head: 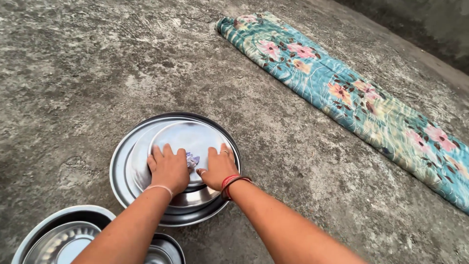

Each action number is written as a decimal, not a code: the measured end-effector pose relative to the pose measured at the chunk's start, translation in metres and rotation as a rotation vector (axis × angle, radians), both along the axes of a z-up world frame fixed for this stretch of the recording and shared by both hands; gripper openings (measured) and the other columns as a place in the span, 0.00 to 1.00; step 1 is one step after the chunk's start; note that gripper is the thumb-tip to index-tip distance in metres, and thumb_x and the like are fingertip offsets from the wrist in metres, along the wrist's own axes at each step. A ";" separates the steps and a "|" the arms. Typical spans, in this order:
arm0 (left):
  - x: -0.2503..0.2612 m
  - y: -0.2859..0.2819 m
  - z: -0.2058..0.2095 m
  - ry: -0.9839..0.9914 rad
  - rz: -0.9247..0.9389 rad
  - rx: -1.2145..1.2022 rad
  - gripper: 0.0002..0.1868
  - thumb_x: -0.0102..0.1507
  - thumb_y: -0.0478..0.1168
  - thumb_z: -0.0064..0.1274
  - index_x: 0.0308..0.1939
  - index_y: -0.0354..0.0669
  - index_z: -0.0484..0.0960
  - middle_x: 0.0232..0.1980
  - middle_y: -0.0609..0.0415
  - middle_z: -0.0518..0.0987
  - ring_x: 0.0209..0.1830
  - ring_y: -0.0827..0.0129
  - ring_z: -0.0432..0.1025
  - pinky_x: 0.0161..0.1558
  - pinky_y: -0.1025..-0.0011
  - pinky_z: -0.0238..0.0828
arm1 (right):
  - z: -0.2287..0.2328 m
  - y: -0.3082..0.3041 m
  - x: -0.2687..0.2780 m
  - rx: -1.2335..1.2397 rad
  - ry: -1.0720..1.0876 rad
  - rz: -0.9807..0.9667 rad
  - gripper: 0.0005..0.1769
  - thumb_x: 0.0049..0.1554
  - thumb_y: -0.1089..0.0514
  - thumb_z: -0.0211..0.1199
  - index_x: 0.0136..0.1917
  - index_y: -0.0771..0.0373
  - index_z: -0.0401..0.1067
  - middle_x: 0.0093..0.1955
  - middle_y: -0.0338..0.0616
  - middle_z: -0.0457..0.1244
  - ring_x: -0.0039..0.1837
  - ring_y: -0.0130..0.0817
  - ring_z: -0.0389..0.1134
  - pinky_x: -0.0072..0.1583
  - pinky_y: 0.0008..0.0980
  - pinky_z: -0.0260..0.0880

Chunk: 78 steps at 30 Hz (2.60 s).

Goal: The recorder is wiping various stainless steel bowls and plates with a small cloth.

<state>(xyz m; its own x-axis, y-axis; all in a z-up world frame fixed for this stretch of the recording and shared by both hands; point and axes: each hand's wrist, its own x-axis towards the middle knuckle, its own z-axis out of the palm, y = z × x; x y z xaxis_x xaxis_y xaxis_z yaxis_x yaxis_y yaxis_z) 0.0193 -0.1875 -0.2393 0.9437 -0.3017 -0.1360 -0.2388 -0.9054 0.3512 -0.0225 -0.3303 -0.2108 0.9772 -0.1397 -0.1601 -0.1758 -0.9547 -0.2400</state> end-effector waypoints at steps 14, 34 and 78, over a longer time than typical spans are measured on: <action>-0.005 0.000 -0.014 -0.099 0.141 -0.154 0.22 0.59 0.38 0.55 0.58 0.49 0.75 0.76 0.38 0.57 0.80 0.38 0.43 0.72 0.33 0.30 | 0.038 0.019 0.023 0.747 -0.037 -1.007 0.21 0.50 0.58 0.72 0.54 0.72 0.78 0.57 0.58 0.70 0.58 0.53 0.73 0.57 0.47 0.75; -0.038 0.018 0.136 -0.825 -0.314 -0.864 0.23 0.58 0.31 0.49 0.59 0.36 0.72 0.62 0.33 0.68 0.60 0.38 0.66 0.63 0.53 0.61 | 0.094 0.035 0.039 1.044 -0.633 -0.460 0.20 0.65 0.45 0.52 0.54 0.61 0.76 0.45 0.44 0.71 0.45 0.30 0.70 0.48 0.33 0.70; -0.031 0.048 0.172 -0.818 -0.318 -0.575 0.30 0.70 0.42 0.35 0.72 0.25 0.63 0.75 0.28 0.63 0.75 0.39 0.57 0.73 0.52 0.47 | 0.164 0.062 0.009 0.738 -0.587 -0.309 0.33 0.60 0.32 0.55 0.35 0.65 0.75 0.30 0.48 0.67 0.34 0.40 0.67 0.41 0.42 0.65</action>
<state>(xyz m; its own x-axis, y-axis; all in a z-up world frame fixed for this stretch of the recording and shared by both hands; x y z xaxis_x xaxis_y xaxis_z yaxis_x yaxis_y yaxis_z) -0.0117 -0.1398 -0.0677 0.5490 -0.3685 0.7502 -0.7950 -0.5074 0.3325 -0.0137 -0.2685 -0.0467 0.8669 -0.4617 0.1880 -0.0548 -0.4631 -0.8846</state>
